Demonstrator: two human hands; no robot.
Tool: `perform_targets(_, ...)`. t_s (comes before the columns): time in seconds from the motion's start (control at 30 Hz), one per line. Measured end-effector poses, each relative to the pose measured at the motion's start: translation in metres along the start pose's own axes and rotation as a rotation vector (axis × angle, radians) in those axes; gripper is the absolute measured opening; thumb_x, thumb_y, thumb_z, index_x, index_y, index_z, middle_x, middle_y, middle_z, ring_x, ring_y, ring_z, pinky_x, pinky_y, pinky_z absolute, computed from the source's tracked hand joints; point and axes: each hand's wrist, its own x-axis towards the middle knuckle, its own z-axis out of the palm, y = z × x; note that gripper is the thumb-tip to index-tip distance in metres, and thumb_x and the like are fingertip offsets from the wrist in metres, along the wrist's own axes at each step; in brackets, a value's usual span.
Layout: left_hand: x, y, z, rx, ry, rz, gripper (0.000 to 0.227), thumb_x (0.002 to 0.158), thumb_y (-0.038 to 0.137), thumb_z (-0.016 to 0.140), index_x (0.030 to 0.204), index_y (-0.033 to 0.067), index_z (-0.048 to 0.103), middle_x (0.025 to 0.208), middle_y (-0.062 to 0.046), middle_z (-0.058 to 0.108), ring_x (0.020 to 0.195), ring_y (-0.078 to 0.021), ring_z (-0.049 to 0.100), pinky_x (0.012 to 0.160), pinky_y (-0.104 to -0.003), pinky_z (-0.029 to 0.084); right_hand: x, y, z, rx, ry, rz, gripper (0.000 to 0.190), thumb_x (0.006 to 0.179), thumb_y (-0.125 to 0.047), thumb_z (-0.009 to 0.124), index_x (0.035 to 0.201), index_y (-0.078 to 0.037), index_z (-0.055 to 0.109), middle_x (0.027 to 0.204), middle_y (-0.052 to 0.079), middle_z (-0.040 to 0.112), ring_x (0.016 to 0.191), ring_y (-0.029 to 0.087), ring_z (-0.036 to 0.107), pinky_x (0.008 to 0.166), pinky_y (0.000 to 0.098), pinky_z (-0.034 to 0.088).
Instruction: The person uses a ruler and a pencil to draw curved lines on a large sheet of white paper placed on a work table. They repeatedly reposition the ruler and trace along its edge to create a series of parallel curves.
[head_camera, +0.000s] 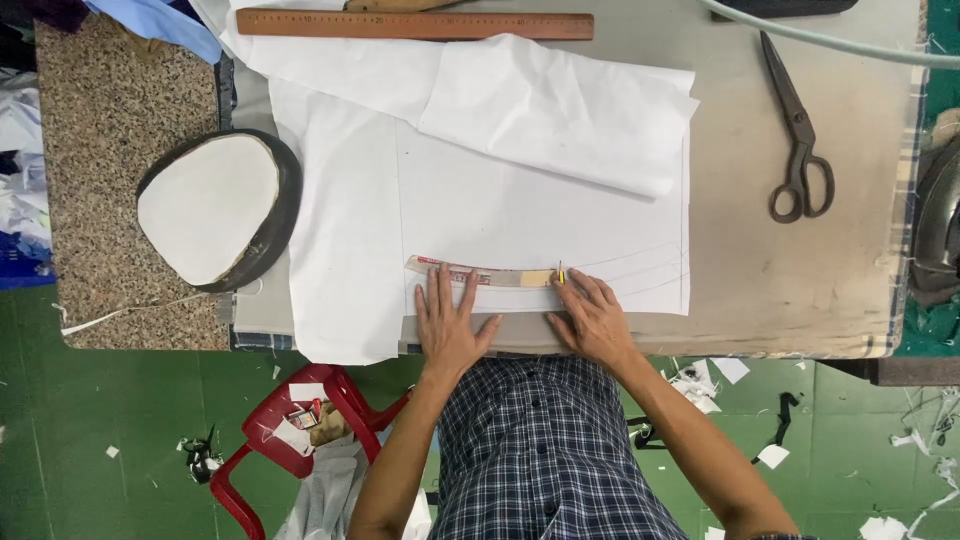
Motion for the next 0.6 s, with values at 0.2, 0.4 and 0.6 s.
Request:
perform_targets(0.2,-0.0057,-0.0026,0.0053,0.042,0.065,0.005,0.076,0.091,0.066,0.051,0.152,0.021,0.048,0.16,-0.026,0.032,0.15,-0.0441,0.026,0.117,-0.062,0.015,-0.0007,0.0007,-0.0021,-0.009,-0.017,-0.016,0.059,0.094,-0.045,0.063,0.145,-0.016,0.055,0.139,0.001,0.066,0.14,0.022,0.05,0.115,0.0435,0.039)
perform_targets(0.4,-0.0039,-0.0018,0.0059,0.044,0.108,0.007,0.073,0.091,0.064,0.052,0.15,0.0208,0.051,0.159,-0.026,0.034,0.149,-0.0438,0.028,0.118,-0.062,0.016,-0.0041,0.0049,0.0051,-0.019,-0.043,-0.006,0.06,0.094,-0.048,0.06,0.145,-0.017,0.053,0.141,0.0,0.065,0.14,0.021,0.05,0.115,0.0431,0.037)
perform_targets(0.6,-0.0034,-0.0003,0.003,0.051,0.1,0.001,0.073,0.09,0.063,0.054,0.15,0.0214,0.051,0.159,-0.026,0.034,0.149,-0.0432,0.028,0.118,-0.062,0.016,0.0,0.0007,-0.0001,-0.001,-0.028,0.007,0.06,0.094,-0.048,0.062,0.145,-0.017,0.052,0.141,0.0,0.064,0.14,0.021,0.05,0.115,0.0431,0.038)
